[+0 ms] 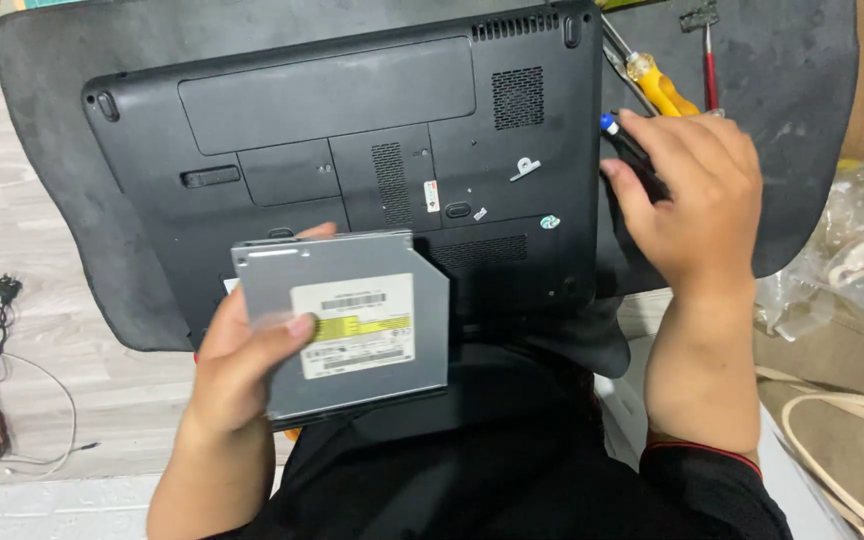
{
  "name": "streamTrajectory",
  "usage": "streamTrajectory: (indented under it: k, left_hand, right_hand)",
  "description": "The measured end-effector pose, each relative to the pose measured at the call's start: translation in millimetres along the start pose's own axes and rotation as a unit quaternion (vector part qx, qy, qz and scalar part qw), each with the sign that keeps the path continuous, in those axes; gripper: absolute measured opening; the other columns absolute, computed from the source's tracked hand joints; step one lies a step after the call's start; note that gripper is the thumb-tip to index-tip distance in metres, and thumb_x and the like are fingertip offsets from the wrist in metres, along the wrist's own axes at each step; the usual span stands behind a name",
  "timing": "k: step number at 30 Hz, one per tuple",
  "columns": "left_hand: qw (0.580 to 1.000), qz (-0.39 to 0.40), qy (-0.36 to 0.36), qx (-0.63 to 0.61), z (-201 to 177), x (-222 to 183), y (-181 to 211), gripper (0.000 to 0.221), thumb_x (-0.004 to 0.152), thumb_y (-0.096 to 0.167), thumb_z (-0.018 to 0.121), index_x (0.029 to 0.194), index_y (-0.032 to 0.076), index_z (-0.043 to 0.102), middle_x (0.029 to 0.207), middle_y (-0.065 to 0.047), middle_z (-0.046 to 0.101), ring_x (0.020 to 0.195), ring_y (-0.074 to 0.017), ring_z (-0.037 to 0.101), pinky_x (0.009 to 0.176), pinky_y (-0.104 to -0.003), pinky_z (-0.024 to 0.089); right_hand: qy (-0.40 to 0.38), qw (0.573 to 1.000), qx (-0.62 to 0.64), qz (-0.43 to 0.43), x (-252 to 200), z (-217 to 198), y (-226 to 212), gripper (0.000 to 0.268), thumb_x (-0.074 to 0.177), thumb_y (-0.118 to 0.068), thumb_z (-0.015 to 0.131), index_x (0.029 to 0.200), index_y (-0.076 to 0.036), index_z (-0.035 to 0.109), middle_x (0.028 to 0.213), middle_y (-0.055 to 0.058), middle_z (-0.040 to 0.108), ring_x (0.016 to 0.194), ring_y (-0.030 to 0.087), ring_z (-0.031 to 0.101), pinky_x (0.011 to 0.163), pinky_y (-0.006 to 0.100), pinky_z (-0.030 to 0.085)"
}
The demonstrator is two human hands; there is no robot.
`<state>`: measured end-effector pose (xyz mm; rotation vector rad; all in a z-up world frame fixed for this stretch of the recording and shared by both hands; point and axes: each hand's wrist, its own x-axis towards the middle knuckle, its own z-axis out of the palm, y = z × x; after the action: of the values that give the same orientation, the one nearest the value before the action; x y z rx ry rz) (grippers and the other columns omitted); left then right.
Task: Adjusting the metal frame of a laptop optical drive using a small screwdriver on a repair bench.
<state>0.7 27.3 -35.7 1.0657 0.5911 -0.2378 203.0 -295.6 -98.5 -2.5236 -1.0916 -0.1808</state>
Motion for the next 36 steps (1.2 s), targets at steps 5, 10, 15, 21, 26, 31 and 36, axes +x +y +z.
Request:
streamTrajectory:
  k: [5,10,15,21,26,31,36]
  left_hand:
    - [0.997,0.048,0.059,0.034,-15.7,-5.0,7.3,0.07,0.081,0.009,0.06,0.148,-0.005,0.043,0.127,-0.018,0.063,0.114,-0.0283,0.062,0.1,-0.037,0.051]
    - [0.972,0.034,0.233,-0.014,-10.1,0.4,24.6,0.083,0.069,0.013,0.064,0.15,0.008,0.048,0.115,-0.009,0.066,0.102,-0.0221,0.065,0.091,-0.028,0.051]
    - [0.968,0.033,0.248,0.006,-24.1,6.1,27.6,0.079,0.07,0.014,0.061,0.147,0.008,0.048,0.12,-0.009,0.064,0.107,-0.0211,0.063,0.095,-0.025,0.049]
    - [0.988,0.102,0.099,0.056,-27.7,-7.1,26.5,0.063,0.087,0.009,0.062,0.145,-0.001,0.043,0.134,-0.012,0.057,0.117,-0.0217,0.058,0.103,-0.031,0.048]
    - [0.988,0.091,-0.014,0.122,-15.2,-18.1,46.7,0.057,0.095,0.015,0.057,0.147,0.0,0.039,0.127,-0.007,0.058,0.116,-0.0137,0.056,0.103,-0.028,0.046]
    - [0.976,0.078,-0.126,0.157,-0.1,-13.1,52.5,0.053,0.098,0.016,0.053,0.147,0.001,0.037,0.124,-0.005,0.059,0.115,-0.0154,0.058,0.102,-0.031,0.049]
    - [0.964,0.072,-0.164,0.199,4.9,-2.3,54.7,0.058,0.097,0.01,0.049,0.15,0.002,0.027,0.141,-0.009,0.043,0.133,-0.0207,0.041,0.113,-0.033,0.033]
  right_hand:
    - [0.042,0.996,0.019,0.071,-22.2,-16.4,34.7,0.013,0.111,0.0,0.076,0.122,0.007,0.077,0.117,0.022,0.074,0.109,0.039,0.064,0.098,0.046,0.045]
    - [0.055,0.987,0.042,0.144,-48.5,-14.1,55.5,0.013,0.108,0.005,0.081,0.119,0.007,0.076,0.117,0.021,0.074,0.109,0.036,0.065,0.098,0.045,0.046]
    - [0.079,0.987,0.046,0.132,-48.8,-10.4,48.1,0.011,0.109,0.006,0.076,0.118,0.01,0.075,0.115,0.023,0.073,0.108,0.039,0.064,0.098,0.046,0.047]
    - [0.083,0.994,0.042,0.058,-44.9,1.8,26.4,0.009,0.116,0.005,0.08,0.119,0.013,0.076,0.113,0.028,0.068,0.107,0.045,0.061,0.101,0.052,0.045]
    - [0.015,0.997,-0.074,0.011,-26.4,14.6,-8.3,0.021,0.103,-0.019,0.099,0.118,-0.008,0.088,0.116,0.012,0.07,0.113,0.035,0.062,0.102,0.045,0.04]
    - [0.042,0.992,-0.107,0.055,-26.2,27.1,-15.3,0.015,0.105,-0.009,0.099,0.116,-0.014,0.09,0.104,0.001,0.072,0.102,0.029,0.059,0.094,0.041,0.039]
    - [0.028,0.995,-0.033,0.094,-26.6,21.3,-21.6,0.005,0.111,0.003,0.083,0.114,0.0,0.081,0.109,0.012,0.076,0.101,0.034,0.061,0.097,0.042,0.044]
